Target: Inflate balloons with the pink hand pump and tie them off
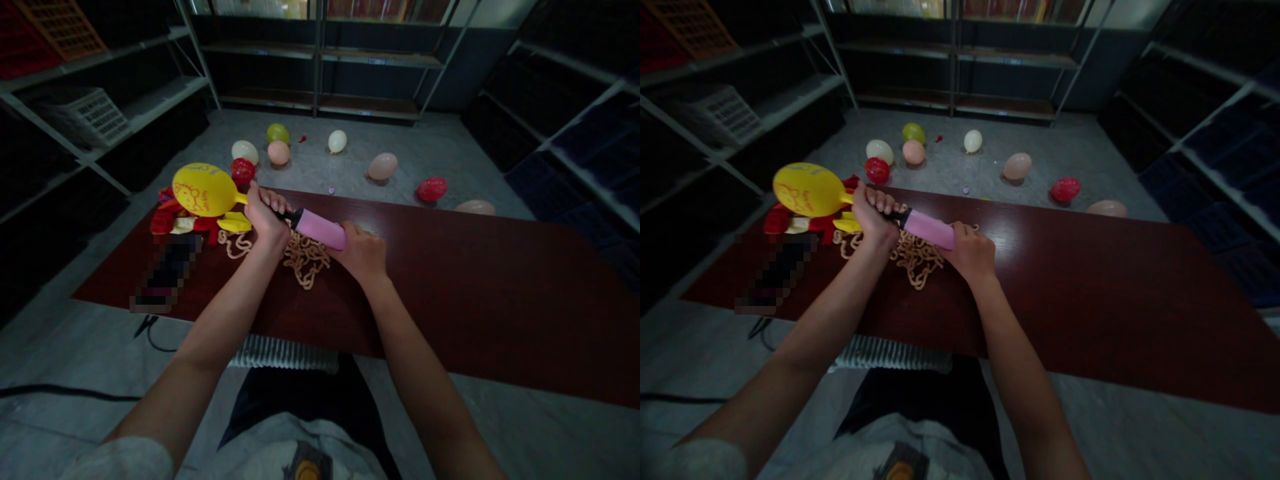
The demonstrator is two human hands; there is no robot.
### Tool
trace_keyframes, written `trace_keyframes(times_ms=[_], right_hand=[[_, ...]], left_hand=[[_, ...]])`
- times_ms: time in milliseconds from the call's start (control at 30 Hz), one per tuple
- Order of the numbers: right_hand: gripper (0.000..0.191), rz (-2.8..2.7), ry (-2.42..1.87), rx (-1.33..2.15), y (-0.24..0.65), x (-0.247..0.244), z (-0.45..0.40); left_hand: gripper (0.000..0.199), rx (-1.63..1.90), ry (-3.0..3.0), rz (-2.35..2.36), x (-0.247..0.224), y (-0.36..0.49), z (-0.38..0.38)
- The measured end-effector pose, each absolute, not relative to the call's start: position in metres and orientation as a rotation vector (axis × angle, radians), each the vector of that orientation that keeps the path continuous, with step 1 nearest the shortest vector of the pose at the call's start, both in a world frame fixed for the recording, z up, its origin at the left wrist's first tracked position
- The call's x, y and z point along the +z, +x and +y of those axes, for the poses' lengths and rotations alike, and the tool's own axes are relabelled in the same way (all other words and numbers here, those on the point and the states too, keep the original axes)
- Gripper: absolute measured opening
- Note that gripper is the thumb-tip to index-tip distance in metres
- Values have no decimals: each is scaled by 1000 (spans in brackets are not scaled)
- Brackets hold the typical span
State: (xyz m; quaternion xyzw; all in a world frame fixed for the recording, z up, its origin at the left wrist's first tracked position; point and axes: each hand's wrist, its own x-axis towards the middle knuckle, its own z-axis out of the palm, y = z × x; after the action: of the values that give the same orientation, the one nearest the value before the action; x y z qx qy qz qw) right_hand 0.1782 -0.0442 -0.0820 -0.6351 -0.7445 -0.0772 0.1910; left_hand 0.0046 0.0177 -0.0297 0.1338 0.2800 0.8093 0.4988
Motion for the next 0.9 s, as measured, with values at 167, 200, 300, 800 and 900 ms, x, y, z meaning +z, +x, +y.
trace_keyframes(times_ms=[167,200,300,800,900], right_hand=[[40,-2073,-1795,-215,180,-89,-38],[39,-2063,-1790,-231,180,-91,-36],[40,-2054,-1765,-276,179,-94,-31],[44,-2070,-1775,-523,198,-89,-27],[38,-2047,-1765,-556,207,-86,-27]], left_hand=[[54,1933,290,660,-38,7,22],[54,1940,283,655,-39,4,25],[56,1966,283,639,-40,-3,30],[53,2040,159,625,-33,-44,41],[47,2062,138,580,-31,-58,42]])
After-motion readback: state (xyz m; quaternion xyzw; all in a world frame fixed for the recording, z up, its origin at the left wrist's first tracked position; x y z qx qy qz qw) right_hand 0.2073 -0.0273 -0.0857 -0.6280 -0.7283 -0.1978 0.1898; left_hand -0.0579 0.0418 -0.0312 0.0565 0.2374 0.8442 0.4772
